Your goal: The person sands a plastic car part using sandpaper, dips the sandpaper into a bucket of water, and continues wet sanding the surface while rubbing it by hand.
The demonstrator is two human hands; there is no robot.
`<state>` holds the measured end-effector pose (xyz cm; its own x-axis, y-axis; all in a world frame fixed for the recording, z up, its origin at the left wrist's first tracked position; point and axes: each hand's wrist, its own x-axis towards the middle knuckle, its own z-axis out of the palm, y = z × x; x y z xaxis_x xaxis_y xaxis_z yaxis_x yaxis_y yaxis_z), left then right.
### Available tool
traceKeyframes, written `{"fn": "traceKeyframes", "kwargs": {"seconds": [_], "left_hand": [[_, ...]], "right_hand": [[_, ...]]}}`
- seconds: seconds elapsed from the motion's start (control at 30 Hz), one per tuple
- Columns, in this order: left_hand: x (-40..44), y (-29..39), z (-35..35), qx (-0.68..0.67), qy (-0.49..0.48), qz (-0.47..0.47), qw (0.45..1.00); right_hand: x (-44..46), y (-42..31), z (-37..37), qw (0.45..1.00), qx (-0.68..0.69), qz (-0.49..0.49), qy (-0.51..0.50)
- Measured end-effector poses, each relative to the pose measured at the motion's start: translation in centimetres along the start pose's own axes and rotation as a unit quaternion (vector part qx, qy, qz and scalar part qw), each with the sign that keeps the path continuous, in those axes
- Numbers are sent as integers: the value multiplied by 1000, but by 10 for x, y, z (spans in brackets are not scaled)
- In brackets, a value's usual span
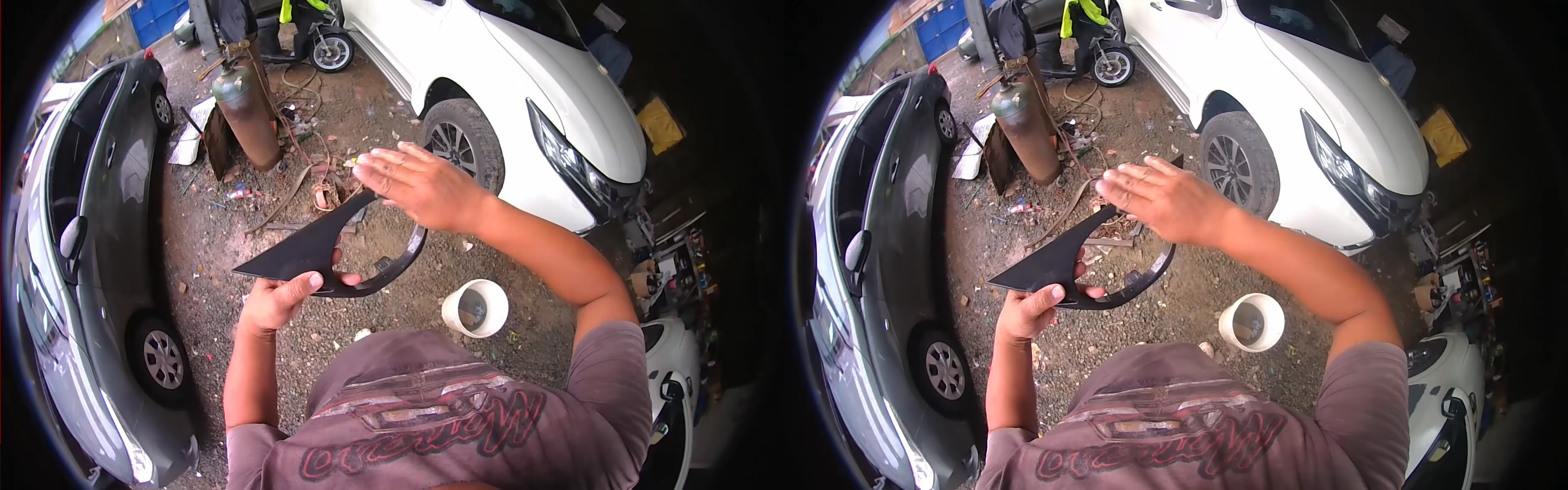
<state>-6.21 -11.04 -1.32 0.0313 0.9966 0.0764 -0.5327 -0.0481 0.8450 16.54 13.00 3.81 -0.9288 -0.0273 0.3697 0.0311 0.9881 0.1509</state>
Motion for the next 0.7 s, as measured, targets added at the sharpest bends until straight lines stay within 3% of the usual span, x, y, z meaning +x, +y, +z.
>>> {"fn": "traceKeyframes", "kwargs": {"seconds": [0.1,0.23,0.3,0.33,0.37,0.43,0.53,0.57,0.7], "left_hand": [[4,-11,1,4,32,16,999],[9,-23,-2,22,37,-4,999],[15,-22,2,51,12,13,999],[17,-23,4,52,13,11,998],[19,-25,7,54,14,25,998],[21,-29,11,55,19,53,997],[24,-41,14,58,58,43,996],[25,-45,14,58,71,47,995],[25,-46,18,82,86,33,992]], "right_hand": [[-13,6,7,999,18,46,-17],[-20,1,14,992,58,89,62],[-24,-3,18,968,128,176,127],[-23,-4,27,932,208,195,225],[-24,-2,29,931,210,196,225],[-26,1,32,810,331,372,309],[-21,6,18,458,624,521,360],[-31,16,19,412,684,518,307],[-22,-5,11,461,670,502,294]]}}
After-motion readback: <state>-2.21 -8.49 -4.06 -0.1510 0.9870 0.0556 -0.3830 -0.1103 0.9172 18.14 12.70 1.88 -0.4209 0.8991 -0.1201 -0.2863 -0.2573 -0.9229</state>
